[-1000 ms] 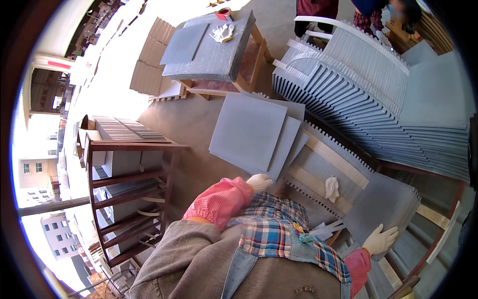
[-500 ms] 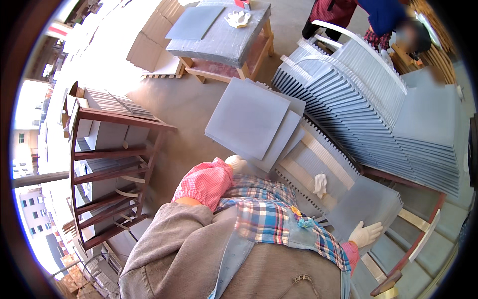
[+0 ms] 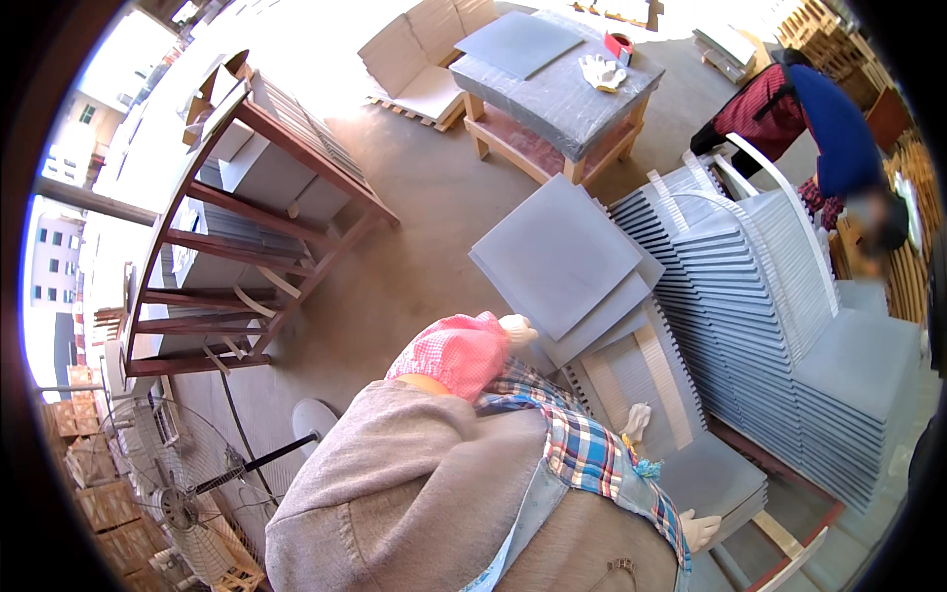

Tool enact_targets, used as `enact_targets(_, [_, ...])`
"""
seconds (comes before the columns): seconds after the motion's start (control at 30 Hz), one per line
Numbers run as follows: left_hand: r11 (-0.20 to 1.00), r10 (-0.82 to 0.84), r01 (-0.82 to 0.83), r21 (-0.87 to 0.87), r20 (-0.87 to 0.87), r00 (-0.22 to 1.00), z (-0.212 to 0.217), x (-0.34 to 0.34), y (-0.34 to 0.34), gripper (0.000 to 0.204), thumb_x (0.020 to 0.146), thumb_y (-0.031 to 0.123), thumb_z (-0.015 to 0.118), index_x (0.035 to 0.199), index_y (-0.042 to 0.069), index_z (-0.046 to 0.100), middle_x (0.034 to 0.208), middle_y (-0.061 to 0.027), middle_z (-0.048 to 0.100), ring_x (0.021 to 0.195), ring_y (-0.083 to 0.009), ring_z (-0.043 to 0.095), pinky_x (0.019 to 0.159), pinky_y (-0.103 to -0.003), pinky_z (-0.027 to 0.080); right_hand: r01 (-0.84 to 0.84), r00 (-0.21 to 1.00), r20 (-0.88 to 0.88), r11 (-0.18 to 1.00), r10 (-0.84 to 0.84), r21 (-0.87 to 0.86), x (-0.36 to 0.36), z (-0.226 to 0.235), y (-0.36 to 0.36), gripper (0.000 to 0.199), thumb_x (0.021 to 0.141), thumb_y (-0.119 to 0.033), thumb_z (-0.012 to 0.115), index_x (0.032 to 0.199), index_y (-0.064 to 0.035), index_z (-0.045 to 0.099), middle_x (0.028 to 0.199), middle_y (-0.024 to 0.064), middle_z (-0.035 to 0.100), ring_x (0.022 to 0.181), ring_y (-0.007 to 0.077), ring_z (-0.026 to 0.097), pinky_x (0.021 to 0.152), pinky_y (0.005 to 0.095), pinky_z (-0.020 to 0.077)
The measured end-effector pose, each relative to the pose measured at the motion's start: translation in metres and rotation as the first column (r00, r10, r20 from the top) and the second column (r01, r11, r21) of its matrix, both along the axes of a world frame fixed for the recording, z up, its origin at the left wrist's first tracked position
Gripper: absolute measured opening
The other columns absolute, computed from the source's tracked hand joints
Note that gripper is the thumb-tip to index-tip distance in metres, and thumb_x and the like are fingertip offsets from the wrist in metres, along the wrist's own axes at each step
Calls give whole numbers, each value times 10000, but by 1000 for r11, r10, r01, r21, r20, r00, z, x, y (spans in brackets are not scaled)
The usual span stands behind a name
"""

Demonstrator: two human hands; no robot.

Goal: The person repeatedly picks up gray rectangular panels from a stack and places them onto a separate stack. The person also handles clear plastic sheets, placing them between panels. A coworker is visible nearby handling similar panels.

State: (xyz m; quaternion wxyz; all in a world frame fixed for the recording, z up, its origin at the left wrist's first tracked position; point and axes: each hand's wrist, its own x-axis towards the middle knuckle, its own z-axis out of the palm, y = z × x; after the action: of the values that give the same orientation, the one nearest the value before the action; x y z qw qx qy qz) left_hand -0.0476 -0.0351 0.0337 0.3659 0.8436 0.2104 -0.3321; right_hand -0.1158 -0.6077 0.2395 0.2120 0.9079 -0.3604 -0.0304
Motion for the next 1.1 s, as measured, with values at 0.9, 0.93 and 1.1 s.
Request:
enact_targets(0.9, [979,191,-197,-56,-97,977,26,-51,28,464,931,361,589,1187,3,737,1179,-223,736,1145,-395,676,1027,-464,502,-108,990,143,728,14,677,11,-51,-56,568,940,-323,701,1376,30,612,1337,265,671,1216,417,642,1044,459,488])
enact_targets(0.93, [980,175,-182,-77,-91,980,28,-42,22,461,937,357,584,1179,-4,739,1145,-223,745,1111,-390,688,1007,-460,511,-80,989,145,667,-42,740,8,-54,-78,510,929,-319,703,1264,64,666,1240,284,701,1153,433,667,1007,474,499])
enact_targets(1.1, [980,179,-189,-55,-152,972,37,-58,39,431,965,315,567,1181,-17,738,1037,-200,763,979,-329,725,943,-416,535,-122,978,206,710,-34,694,18,-12,-1,436,904,-278,709,1118,101,729,1074,272,760,1009,418,725,925,459,525])
